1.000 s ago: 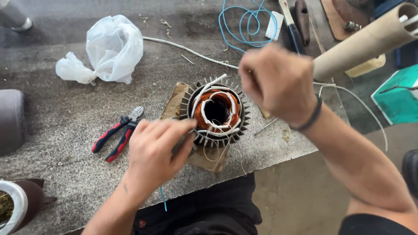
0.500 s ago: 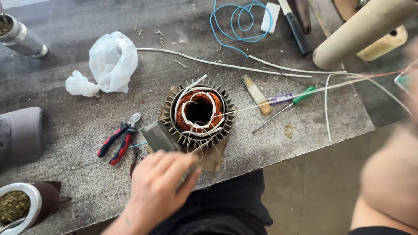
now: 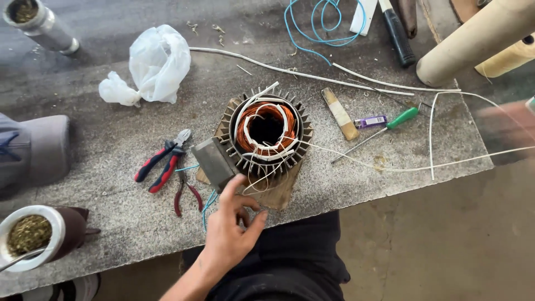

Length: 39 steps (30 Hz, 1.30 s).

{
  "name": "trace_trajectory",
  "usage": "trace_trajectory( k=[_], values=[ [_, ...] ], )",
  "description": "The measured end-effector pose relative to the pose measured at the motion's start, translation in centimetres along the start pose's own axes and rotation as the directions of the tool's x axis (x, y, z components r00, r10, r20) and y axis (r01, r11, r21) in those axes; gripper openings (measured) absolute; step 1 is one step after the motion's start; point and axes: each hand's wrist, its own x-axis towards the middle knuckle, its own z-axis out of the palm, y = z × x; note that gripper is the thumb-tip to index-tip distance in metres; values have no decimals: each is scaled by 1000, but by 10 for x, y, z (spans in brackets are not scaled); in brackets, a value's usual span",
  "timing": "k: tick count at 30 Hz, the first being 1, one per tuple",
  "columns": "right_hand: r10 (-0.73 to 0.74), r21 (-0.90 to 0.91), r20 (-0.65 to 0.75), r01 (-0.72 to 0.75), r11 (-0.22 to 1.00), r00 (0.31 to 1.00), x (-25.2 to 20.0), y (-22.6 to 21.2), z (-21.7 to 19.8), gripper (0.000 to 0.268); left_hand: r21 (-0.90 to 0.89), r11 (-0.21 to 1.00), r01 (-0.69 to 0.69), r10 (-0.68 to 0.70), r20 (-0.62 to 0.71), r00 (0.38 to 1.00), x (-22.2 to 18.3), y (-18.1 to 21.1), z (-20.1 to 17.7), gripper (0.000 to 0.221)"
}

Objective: Lacing and securing copper windings in an electric motor stator using cord and pliers.

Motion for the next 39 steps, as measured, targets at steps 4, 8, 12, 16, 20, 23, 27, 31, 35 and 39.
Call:
trace_trajectory(
  k=[4,8,12,16,20,23,27,31,35,39],
  values=[
    [-6,-377,20,13,926,1000,43,-35,43,40,114,908,-403,410,-44,911,-2,4,9,8],
    [213,-64,665,-229,971,716,94,-58,102,65,326,720,-612,647,1,762,-4,45,0,10],
    [149,208,787,-485,849,598,115,-41,122,47,475,513,-715,813,-2,583,17,94,-22,6],
    [155,197,819,-524,829,553,129,-56,105,60,493,329,-805,894,113,435,28,105,-23,13],
    [146,90,760,-324,942,633,131,-65,118,43,440,277,-854,899,195,392,30,110,-26,14],
    [168,55,723,-298,953,670,129,-71,122,35,447,250,-859,898,224,378,29,102,-30,19],
    [167,121,618,-303,945,768,131,-64,127,34,602,232,-764,943,55,330,50,98,-39,7],
    [48,481,674,-488,728,737,151,-45,116,31,584,238,-776,945,46,325,70,93,-68,12],
    [42,668,700,-675,312,713,141,-38,130,34,529,187,-828,954,104,282,91,108,-86,13],
    [113,819,487,-498,287,866,141,-32,129,39,465,189,-865,947,147,286,106,131,-85,14]
  ],
)
